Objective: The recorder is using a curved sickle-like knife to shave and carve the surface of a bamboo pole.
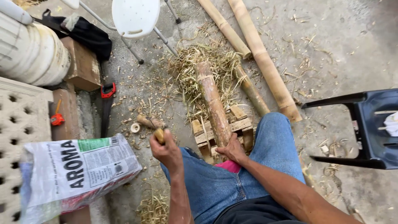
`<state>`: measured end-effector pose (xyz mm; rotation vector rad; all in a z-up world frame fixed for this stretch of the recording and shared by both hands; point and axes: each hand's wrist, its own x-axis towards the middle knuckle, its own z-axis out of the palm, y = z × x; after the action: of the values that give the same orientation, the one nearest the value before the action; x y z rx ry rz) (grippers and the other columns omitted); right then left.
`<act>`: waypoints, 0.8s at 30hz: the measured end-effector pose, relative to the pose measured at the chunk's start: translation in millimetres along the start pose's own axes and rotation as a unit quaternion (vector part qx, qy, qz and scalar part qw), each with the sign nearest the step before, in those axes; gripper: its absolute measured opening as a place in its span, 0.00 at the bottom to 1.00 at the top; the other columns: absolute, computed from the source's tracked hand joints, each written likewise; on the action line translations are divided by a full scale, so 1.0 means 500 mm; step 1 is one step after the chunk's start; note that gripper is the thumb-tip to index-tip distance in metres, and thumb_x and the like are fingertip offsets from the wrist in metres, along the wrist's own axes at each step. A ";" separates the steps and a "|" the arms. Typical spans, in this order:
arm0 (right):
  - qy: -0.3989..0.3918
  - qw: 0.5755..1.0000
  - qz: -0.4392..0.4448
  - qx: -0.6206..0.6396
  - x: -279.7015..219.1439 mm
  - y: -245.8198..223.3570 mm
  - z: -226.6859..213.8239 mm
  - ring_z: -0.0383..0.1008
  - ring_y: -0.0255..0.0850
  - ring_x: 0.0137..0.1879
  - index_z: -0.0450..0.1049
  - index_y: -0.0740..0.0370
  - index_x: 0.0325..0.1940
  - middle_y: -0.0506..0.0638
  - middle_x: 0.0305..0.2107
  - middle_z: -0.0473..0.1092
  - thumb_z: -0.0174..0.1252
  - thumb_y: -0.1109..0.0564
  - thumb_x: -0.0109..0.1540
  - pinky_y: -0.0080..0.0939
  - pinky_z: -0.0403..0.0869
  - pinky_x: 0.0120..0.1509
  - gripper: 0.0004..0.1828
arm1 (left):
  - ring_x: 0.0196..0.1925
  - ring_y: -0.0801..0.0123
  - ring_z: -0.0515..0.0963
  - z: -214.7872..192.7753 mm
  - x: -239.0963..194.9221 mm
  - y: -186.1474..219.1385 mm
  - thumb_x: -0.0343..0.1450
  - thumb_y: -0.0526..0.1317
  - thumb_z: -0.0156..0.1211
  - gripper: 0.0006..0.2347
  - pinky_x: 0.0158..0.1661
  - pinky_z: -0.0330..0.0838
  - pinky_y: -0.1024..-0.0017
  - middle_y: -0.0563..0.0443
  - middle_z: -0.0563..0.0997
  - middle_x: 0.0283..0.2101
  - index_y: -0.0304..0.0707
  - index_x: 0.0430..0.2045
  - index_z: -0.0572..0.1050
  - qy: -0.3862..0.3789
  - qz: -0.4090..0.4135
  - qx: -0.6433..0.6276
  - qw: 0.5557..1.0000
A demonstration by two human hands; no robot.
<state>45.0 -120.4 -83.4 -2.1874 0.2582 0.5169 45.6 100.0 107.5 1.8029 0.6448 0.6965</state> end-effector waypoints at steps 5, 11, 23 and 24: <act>-0.017 0.999 0.022 0.026 -0.027 -0.008 0.004 0.74 0.66 0.52 0.53 0.75 0.58 0.75 0.44 0.70 0.73 0.40 0.47 0.56 0.74 0.57 0.52 | 0.41 0.70 0.78 -0.036 0.034 0.248 0.81 0.35 0.56 0.08 0.43 0.76 0.72 0.45 0.78 0.43 0.28 0.49 0.67 0.006 0.245 -0.068 0.967; -0.012 1.000 0.022 0.000 -0.022 -0.015 -0.011 0.75 0.66 0.51 0.54 0.77 0.56 0.76 0.44 0.69 0.74 0.40 0.46 0.55 0.75 0.57 0.53 | 0.32 0.74 0.74 -0.100 -0.025 0.074 0.76 0.35 0.55 0.04 0.29 0.72 0.77 0.46 0.80 0.46 0.33 0.38 0.69 -0.018 0.111 0.028 0.993; -0.109 0.992 0.035 0.059 -0.024 0.019 -0.039 0.70 0.59 0.61 0.43 0.74 0.72 0.72 0.56 0.64 0.73 0.40 0.50 0.50 0.71 0.65 0.62 | 0.35 0.68 0.66 -0.030 -0.043 -0.033 0.76 0.39 0.65 0.09 0.34 0.64 0.69 0.51 0.68 0.34 0.32 0.33 0.72 -0.095 -0.067 -0.010 0.993; -0.152 0.983 0.051 0.092 0.003 0.005 -0.069 0.72 0.56 0.62 0.45 0.71 0.72 0.67 0.57 0.66 0.70 0.41 0.52 0.49 0.72 0.65 0.59 | 0.41 0.68 0.70 0.005 -0.006 0.051 0.74 0.38 0.65 0.07 0.40 0.69 0.67 0.53 0.75 0.41 0.37 0.40 0.76 -0.142 0.085 0.019 0.986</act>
<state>54.7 -149.4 -66.7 -1.8940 0.2438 0.8411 48.0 88.4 130.6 1.9615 0.3178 0.5277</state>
